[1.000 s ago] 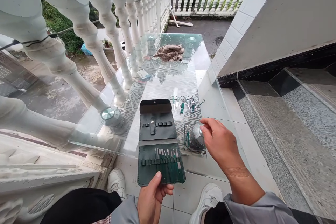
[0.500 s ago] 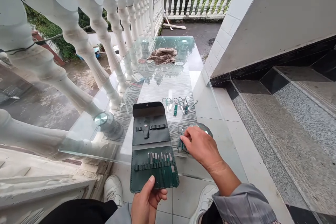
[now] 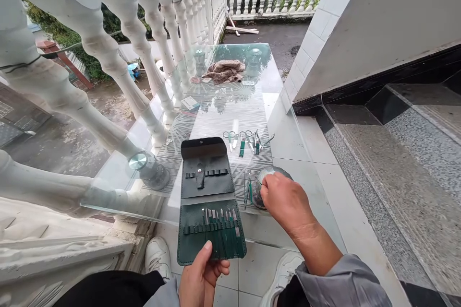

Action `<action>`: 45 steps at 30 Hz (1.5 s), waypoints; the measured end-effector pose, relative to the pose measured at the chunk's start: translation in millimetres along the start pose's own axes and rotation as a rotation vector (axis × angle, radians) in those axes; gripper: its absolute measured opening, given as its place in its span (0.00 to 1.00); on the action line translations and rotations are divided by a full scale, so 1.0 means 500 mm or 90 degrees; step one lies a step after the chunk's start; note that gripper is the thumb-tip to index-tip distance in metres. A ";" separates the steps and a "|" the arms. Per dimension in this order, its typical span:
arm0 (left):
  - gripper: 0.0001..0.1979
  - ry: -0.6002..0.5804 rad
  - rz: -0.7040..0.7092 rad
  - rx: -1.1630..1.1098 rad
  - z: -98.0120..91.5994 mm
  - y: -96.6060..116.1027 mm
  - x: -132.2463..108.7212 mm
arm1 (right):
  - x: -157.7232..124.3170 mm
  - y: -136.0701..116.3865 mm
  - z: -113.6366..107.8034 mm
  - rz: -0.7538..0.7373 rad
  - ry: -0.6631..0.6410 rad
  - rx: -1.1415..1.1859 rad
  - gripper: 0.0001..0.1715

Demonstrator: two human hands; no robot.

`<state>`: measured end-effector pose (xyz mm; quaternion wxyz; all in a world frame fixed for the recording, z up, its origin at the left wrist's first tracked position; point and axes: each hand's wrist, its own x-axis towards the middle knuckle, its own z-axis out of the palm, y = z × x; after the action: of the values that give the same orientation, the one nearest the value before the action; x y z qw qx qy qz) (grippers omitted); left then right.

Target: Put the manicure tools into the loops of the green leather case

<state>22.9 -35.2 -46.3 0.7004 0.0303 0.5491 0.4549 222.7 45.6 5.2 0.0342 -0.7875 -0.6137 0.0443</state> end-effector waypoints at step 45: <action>0.28 -0.057 -0.019 0.007 -0.003 0.010 -0.013 | -0.008 -0.034 -0.019 0.122 -0.047 0.686 0.26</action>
<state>19.0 -37.3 -39.4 0.7308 0.0465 0.5200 0.4398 206.4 45.9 16.7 0.4073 -0.7086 -0.4306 0.3828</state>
